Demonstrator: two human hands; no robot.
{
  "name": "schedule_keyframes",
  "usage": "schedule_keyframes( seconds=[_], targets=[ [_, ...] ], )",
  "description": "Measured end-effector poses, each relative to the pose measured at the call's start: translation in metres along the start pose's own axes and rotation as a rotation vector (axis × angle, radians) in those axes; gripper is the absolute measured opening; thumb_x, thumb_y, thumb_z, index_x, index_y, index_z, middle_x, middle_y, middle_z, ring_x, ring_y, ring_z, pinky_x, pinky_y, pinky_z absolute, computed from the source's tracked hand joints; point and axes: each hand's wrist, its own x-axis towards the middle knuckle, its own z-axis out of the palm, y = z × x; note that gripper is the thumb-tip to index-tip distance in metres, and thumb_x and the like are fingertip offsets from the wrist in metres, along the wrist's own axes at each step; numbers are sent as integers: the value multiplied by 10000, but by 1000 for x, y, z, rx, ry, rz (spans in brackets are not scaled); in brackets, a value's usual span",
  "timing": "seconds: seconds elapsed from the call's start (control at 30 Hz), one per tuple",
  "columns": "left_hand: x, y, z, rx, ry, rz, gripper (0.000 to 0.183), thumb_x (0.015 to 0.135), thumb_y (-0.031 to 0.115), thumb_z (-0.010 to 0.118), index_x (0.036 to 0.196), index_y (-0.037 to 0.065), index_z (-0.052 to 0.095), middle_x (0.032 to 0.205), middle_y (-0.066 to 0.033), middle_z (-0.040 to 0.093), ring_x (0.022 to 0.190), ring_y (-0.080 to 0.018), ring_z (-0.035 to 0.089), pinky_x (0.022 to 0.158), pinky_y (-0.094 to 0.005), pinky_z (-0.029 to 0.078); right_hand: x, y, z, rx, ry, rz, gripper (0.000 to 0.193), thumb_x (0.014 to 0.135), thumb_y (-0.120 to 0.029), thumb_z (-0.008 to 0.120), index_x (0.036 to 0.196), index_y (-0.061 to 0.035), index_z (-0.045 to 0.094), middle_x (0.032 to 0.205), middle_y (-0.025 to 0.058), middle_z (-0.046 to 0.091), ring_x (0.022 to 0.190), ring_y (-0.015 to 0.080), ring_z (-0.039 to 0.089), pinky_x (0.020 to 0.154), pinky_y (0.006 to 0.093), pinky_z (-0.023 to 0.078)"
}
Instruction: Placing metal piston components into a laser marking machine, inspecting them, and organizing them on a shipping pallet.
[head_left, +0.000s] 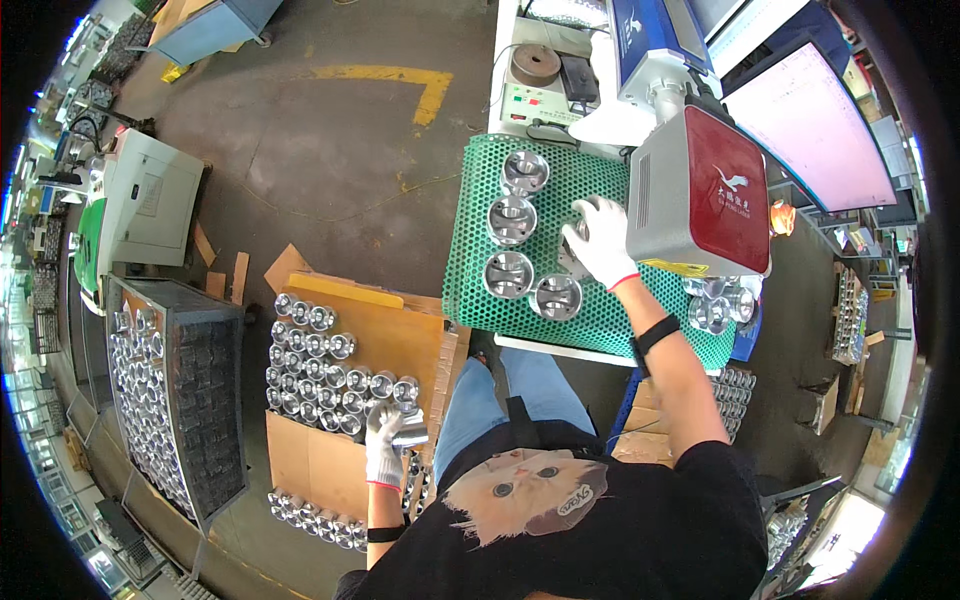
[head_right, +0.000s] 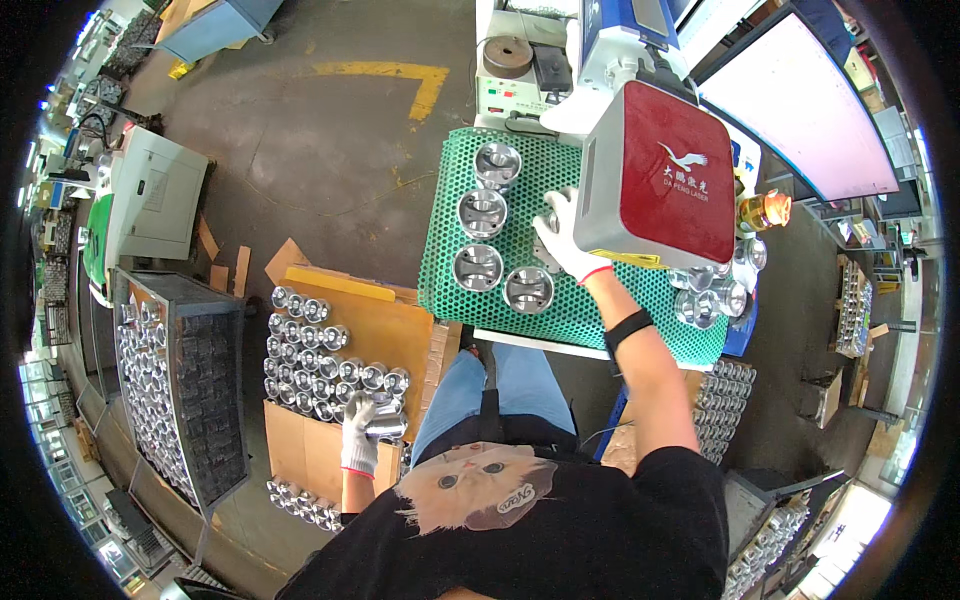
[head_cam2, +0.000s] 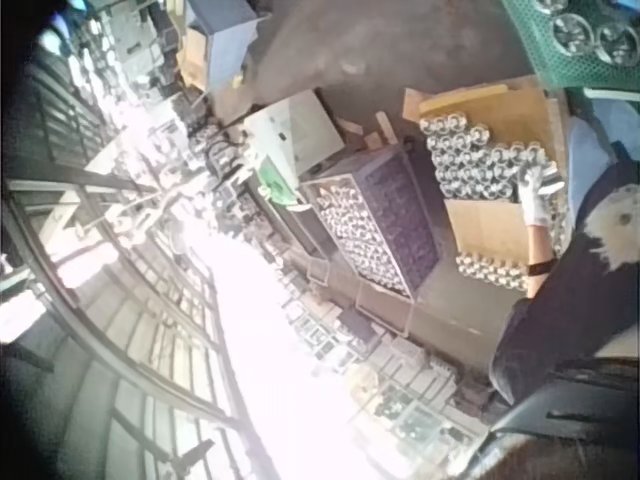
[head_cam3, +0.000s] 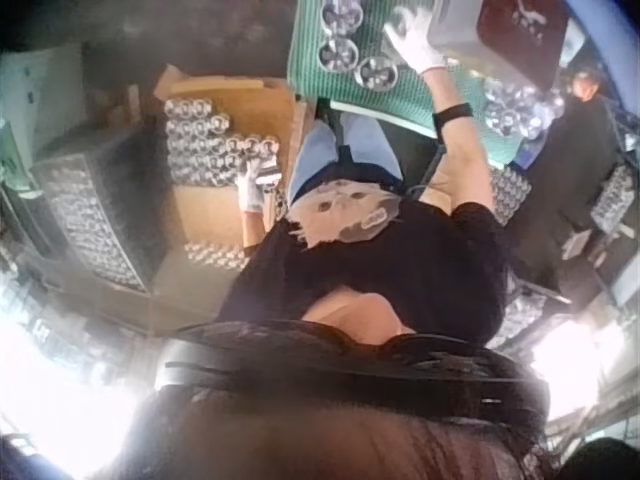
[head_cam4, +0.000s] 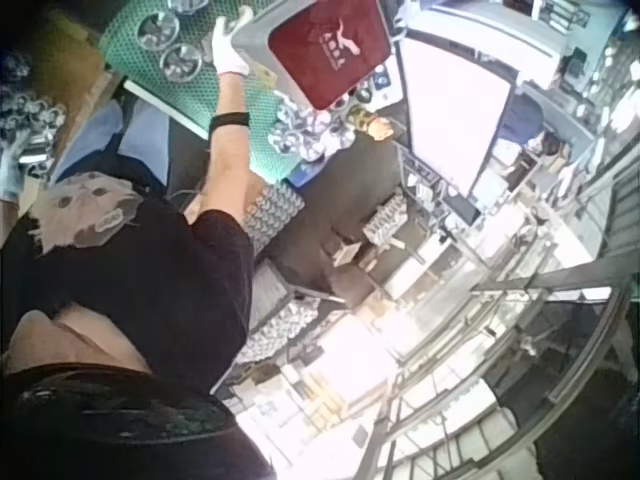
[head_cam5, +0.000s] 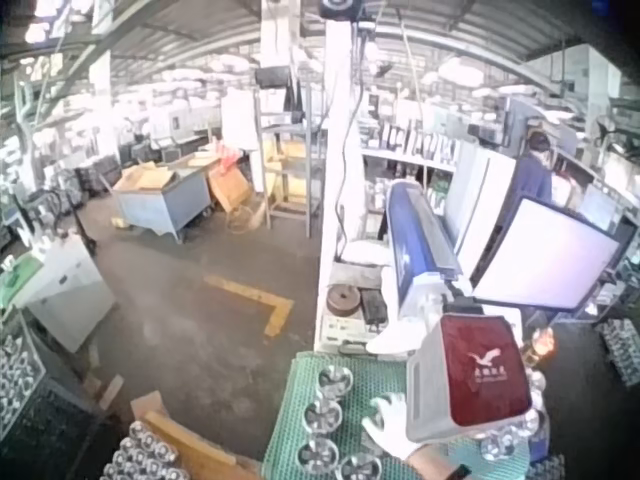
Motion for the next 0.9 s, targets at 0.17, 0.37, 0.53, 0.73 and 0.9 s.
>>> schedule_keyframes(
  seconds=[0.17, 0.37, 0.53, 0.73, 0.9],
  targets=[
    [13, 6, 38, 34, -159, -54, 516, 807, 90, 654, 1286, 56, 465, 1162, -113, 578, 1055, -246, 608, 850, -396, 546, -4, -6, -17, 60, 101, 104, 405, 824, -307, 658, 1129, -52, 581, 989, 132, 557, 929, 298, 546, 848, 437, 443],
    [12, 13, 71, -60, -262, -79, 610, 810, 87, 656, 1346, -11, 382, 1162, -160, 591, 1023, -263, 630, 868, -385, 542, -71, -54, -50, -113, 288, 109, 460, 787, -268, 700, 1177, -86, 537, 1164, 137, 566, 1027, 358, 550, 905, 454, 426],
    [5, 17, 87, -183, -444, -360, 447, 881, 220, 611, 1251, -11, 514, 1140, -144, 635, 1030, -235, 628, 906, -377, 519, -164, -85, -38, 159, 140, 15, 313, 740, -149, 700, 1034, -130, 596, 1021, 88, 612, 988, 290, 576, 860, 426, 446],
    [5, -12, 115, -258, -752, -551, 472, 923, 320, 553, 1288, 25, 504, 1231, -110, 604, 1133, -247, 579, 998, -440, 445, -200, -112, -37, 1217, -652, 553, 445, 845, -154, 659, 1264, -33, 571, 1092, 75, 653, 1035, 109, 594, 896, 263, 480],
    [16, -46, 142, -422, -836, -771, 549, 942, 525, 477, 1275, 90, 510, 1212, -100, 595, 1104, -296, 581, 968, -543, 446, -213, -107, -6, 1293, -551, 782, 389, 850, -97, 593, 1232, -21, 593, 980, 58, 678, 869, 113, 635, 776, 255, 517]
  ],
)
